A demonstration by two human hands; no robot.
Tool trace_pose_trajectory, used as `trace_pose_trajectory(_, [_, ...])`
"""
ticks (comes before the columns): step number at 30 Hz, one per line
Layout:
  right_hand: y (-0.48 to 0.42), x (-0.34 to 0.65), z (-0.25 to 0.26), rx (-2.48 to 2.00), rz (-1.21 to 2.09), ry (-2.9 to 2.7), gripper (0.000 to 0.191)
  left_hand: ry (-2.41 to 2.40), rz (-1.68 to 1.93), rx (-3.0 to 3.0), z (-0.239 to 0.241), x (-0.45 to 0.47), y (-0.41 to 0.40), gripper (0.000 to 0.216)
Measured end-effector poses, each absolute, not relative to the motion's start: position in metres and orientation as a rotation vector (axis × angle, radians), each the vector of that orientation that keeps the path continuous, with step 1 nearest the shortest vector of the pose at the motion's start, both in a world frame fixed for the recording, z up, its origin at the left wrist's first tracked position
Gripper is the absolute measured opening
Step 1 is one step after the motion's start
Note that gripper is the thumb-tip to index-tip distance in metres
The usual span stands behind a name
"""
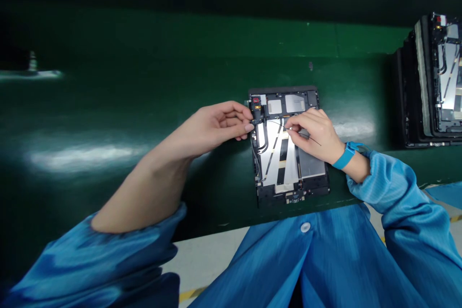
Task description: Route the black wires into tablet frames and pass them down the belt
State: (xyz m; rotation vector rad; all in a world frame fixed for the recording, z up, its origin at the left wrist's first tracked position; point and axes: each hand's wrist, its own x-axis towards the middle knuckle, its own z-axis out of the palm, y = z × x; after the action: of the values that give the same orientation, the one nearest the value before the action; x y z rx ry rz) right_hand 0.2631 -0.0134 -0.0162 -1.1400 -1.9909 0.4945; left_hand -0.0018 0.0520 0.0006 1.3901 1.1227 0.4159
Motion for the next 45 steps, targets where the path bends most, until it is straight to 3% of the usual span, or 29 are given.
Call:
trace_pose_trajectory(22, [-0.0136, 0.2638, -0.0166, -1.199, 0.517, -2.022, 0.011, 1.101, 0.410, 1.390, 0.0026, -0.0019, 0.0511, 0.040])
trace_pose_trajectory(45, [-0.0124, 0.2634, -0.0164, -1.223, 0.531, -2.019, 0.011, 1.139, 0.463, 1.360, 0.0000, 0.0011, 0.0498, 0.031])
